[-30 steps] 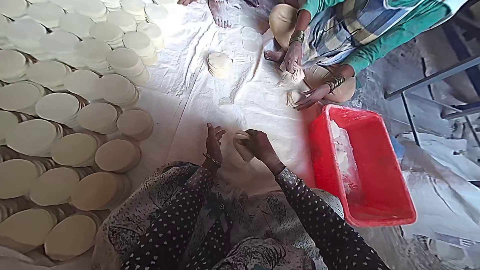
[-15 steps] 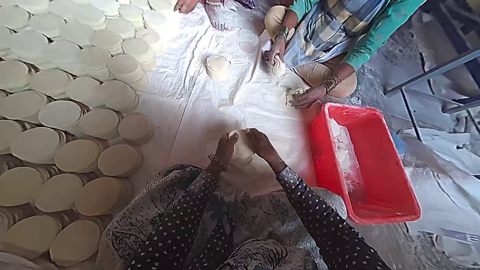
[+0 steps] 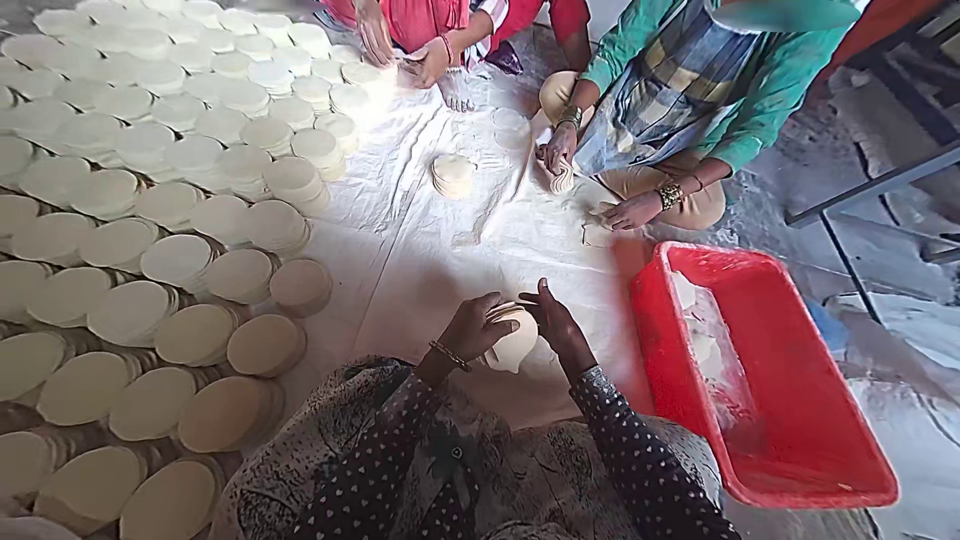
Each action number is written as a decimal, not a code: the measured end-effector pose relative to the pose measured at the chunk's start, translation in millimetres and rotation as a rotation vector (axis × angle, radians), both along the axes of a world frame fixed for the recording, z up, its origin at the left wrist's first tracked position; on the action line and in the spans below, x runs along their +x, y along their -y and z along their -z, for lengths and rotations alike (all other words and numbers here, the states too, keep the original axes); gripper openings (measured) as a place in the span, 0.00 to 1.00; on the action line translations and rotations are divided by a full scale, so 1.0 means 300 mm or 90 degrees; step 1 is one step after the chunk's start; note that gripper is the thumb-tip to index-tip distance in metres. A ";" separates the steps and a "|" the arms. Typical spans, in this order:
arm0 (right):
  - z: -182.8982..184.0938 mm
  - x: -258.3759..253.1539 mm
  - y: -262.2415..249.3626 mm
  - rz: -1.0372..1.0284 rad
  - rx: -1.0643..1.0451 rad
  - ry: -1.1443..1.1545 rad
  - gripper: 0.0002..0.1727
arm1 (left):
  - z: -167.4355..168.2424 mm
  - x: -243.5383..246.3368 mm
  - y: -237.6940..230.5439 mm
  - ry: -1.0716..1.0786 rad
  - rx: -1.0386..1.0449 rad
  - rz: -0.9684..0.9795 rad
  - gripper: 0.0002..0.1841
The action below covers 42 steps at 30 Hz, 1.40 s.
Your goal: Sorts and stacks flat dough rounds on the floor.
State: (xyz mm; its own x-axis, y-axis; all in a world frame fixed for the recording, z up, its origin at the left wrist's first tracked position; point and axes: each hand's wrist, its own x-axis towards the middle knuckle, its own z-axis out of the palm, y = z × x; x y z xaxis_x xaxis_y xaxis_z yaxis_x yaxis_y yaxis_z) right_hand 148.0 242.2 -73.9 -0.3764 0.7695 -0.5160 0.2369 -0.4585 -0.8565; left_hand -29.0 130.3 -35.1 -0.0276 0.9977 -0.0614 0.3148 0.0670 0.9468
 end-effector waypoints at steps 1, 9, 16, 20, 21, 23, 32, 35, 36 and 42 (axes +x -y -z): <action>0.013 -0.020 0.026 0.046 -0.086 -0.131 0.45 | 0.016 -0.001 -0.002 0.126 0.015 -0.013 0.10; 0.010 -0.160 0.120 0.150 -0.362 -0.339 0.35 | 0.039 -0.029 -0.019 0.028 -0.227 -0.276 0.19; -0.012 -0.243 -0.072 -0.158 -0.205 -0.121 0.11 | 0.116 -0.063 -0.042 0.199 -0.247 -0.489 0.20; -0.066 -0.346 -0.265 -0.180 0.002 -0.009 0.20 | 0.117 -0.047 -0.067 0.386 -0.294 -0.549 0.27; -0.057 -0.384 -0.329 -0.150 0.028 0.008 0.23 | 0.114 -0.038 -0.071 0.394 -0.297 -0.538 0.28; 0.002 -0.483 -0.475 -0.065 0.048 0.022 0.28 | 0.114 -0.026 -0.080 0.396 -0.290 -0.515 0.29; 0.138 -0.879 -0.620 0.064 -0.066 -0.168 0.31 | 0.130 0.001 -0.092 0.409 -0.305 -0.491 0.27; 0.240 -0.911 -0.585 0.107 -0.017 -0.064 0.33 | 0.132 0.016 -0.090 0.421 -0.294 -0.483 0.27; 0.269 -0.913 -0.574 0.122 -0.001 -0.029 0.33 | 0.135 0.017 -0.089 0.421 -0.286 -0.486 0.27; 0.027 -0.809 -0.464 -0.063 0.165 0.237 0.21 | 0.151 0.023 -0.059 0.325 -0.259 -0.447 0.29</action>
State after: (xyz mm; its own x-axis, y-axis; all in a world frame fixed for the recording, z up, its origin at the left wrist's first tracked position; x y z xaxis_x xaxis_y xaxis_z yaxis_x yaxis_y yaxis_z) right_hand -94.7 381.5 -81.9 -0.2810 0.8605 -0.4249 0.5816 -0.1995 -0.7887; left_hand -22.3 147.9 -80.5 -0.4859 0.6631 -0.5694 -0.3666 0.4367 0.8215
